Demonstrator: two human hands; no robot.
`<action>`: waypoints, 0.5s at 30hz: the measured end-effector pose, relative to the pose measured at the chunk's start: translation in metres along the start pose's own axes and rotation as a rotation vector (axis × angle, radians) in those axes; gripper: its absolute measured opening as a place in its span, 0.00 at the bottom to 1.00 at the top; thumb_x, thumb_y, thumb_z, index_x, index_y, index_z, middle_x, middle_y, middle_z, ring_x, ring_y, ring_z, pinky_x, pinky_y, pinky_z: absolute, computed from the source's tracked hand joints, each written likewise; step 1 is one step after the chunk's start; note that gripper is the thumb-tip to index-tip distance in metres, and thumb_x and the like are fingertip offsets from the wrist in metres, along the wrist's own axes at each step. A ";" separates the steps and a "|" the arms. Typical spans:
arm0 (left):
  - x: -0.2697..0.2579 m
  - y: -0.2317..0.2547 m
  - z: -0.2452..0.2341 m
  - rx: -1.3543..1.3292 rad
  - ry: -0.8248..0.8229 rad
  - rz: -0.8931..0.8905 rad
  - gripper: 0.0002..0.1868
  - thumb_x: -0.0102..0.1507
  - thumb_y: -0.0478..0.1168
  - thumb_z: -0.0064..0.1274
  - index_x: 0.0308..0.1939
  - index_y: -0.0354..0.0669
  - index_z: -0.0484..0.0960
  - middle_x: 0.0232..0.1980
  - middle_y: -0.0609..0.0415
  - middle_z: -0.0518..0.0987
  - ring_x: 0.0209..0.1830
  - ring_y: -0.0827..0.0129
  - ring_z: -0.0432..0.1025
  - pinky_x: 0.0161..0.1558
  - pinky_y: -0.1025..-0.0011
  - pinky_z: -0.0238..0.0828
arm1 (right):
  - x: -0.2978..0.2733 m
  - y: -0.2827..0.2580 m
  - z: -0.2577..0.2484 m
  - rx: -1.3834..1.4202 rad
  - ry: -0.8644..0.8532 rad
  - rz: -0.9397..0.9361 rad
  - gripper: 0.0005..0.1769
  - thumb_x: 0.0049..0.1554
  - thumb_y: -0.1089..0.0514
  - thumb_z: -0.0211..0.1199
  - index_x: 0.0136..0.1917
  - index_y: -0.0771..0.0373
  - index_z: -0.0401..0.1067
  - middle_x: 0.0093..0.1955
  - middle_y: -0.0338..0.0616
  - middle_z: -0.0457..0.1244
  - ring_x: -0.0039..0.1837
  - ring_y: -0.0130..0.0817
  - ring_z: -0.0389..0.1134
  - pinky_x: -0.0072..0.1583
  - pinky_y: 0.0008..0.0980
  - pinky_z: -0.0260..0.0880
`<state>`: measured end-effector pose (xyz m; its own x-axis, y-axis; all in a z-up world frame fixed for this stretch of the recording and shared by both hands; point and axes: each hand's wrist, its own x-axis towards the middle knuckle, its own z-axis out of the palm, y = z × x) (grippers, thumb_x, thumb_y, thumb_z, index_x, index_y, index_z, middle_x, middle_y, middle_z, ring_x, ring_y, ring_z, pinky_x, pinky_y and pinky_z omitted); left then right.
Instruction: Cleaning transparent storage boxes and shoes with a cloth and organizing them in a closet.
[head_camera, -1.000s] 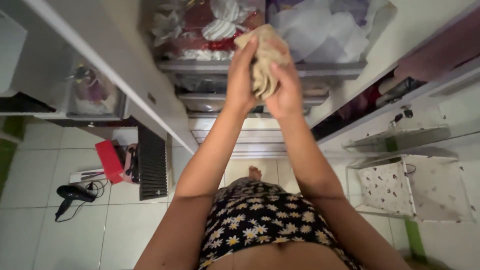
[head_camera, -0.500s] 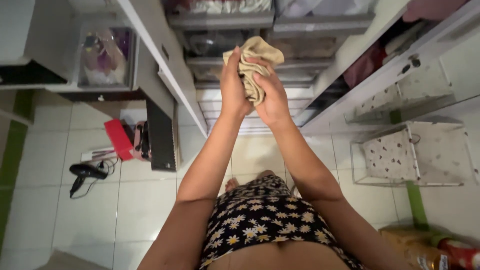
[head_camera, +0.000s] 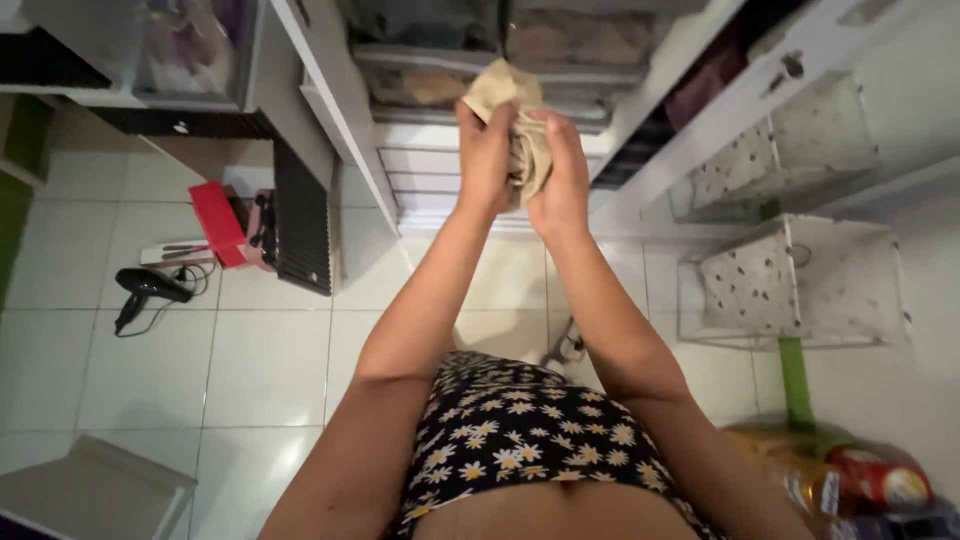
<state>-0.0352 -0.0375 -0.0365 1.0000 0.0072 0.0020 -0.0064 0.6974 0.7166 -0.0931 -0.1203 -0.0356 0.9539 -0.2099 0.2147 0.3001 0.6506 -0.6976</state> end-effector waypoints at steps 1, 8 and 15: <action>-0.009 -0.012 0.001 0.066 -0.003 -0.024 0.19 0.65 0.36 0.52 0.59 0.36 0.68 0.53 0.48 0.78 0.48 0.67 0.74 0.49 0.68 0.75 | -0.007 0.003 -0.018 -0.041 0.093 -0.023 0.14 0.70 0.54 0.54 0.62 0.65 0.70 0.62 0.45 0.65 0.65 0.35 0.65 0.68 0.37 0.66; -0.029 -0.109 -0.019 0.251 -0.083 -0.121 0.15 0.67 0.37 0.47 0.54 0.31 0.77 0.47 0.47 0.81 0.42 0.68 0.75 0.43 0.69 0.74 | -0.037 -0.006 -0.090 -0.184 0.320 0.062 0.15 0.70 0.53 0.50 0.60 0.65 0.71 0.57 0.44 0.66 0.59 0.33 0.67 0.63 0.35 0.69; 0.067 -0.165 -0.044 0.321 -0.042 -0.218 0.15 0.66 0.39 0.50 0.55 0.38 0.80 0.46 0.52 0.81 0.43 0.69 0.71 0.43 0.73 0.70 | 0.021 0.007 -0.152 0.043 0.364 0.196 0.12 0.65 0.60 0.53 0.59 0.63 0.71 0.57 0.45 0.68 0.60 0.39 0.70 0.64 0.39 0.70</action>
<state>0.0331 -0.1208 -0.1852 0.9770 -0.1509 -0.1506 0.2012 0.4191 0.8854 -0.0716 -0.2314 -0.1402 0.9305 -0.3187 -0.1807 0.1205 0.7321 -0.6705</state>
